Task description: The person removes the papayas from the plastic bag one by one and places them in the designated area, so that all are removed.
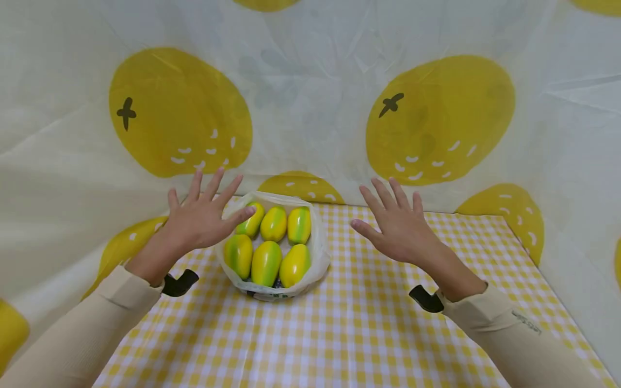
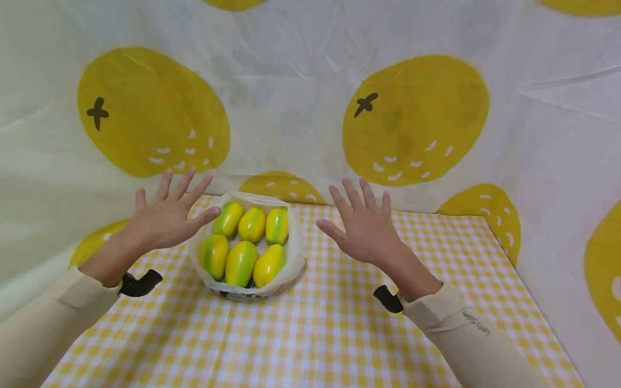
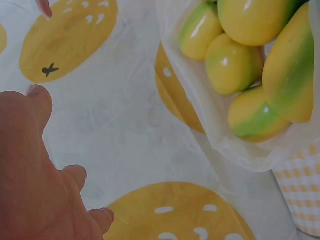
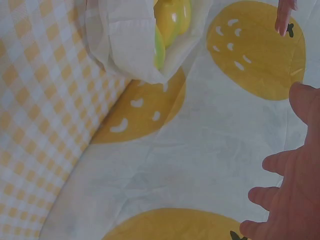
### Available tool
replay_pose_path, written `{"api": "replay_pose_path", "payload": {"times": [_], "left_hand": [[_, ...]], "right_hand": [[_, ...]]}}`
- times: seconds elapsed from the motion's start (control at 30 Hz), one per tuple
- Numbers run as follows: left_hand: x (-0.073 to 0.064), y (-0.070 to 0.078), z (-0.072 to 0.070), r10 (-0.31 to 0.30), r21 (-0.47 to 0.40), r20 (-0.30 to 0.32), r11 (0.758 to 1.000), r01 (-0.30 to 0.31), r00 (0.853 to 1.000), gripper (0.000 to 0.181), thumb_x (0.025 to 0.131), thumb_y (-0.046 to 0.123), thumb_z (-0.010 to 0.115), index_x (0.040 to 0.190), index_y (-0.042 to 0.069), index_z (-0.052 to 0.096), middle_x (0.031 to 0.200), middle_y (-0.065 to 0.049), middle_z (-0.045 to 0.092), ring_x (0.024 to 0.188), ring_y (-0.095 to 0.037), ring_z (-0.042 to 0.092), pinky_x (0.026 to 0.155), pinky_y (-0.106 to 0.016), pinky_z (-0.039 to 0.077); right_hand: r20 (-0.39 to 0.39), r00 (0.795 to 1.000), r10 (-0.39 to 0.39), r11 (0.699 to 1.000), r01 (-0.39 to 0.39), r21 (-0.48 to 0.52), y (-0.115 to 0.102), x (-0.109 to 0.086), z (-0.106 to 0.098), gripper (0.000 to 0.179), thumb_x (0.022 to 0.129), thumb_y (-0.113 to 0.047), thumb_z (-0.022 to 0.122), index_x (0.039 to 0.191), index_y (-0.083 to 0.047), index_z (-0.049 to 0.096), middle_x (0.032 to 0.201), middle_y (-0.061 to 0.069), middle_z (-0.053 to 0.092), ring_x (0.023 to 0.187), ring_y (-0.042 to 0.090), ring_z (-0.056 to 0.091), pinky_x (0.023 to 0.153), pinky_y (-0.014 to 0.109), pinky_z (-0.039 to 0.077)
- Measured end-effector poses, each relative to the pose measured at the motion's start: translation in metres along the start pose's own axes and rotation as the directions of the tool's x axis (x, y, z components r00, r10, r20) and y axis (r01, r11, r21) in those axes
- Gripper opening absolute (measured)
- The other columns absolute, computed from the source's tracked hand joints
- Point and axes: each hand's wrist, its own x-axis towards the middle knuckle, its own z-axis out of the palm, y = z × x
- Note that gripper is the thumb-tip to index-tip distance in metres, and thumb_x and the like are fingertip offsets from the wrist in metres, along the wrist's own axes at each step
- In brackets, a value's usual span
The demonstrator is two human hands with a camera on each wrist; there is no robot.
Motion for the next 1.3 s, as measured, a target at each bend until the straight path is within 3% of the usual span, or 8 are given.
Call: {"api": "replay_pose_path", "payload": {"times": [0.57,1.3], "left_hand": [[-0.004,-0.008,0.012,0.002,-0.017,0.005,1.0,-0.002,1.0,0.091,0.096,0.085,0.028,0.168,0.037,-0.002,0.177,-0.007,-0.015,0.158,-0.05,-0.018,0.112,-0.087,-0.011],[-0.008,-0.012,0.019,-0.014,0.014,-0.001,1.0,0.014,1.0,0.092,0.095,0.086,0.029,0.168,0.037,0.001,0.177,-0.006,-0.012,0.159,-0.049,-0.016,0.114,-0.086,-0.009]], "right_hand": [[0.015,1.0,-0.019,1.0,0.019,0.017,-0.011,0.01,0.016,0.083,0.107,-0.06,0.044,0.17,-0.022,0.007,0.178,0.008,-0.004,0.162,0.043,-0.011,0.121,0.079,-0.006],[-0.027,0.999,-0.041,0.996,0.043,0.072,-0.022,0.012,0.027,0.081,0.107,-0.06,0.044,0.17,-0.02,0.011,0.178,0.01,-0.002,0.162,0.043,-0.008,0.12,0.08,-0.004]]}}
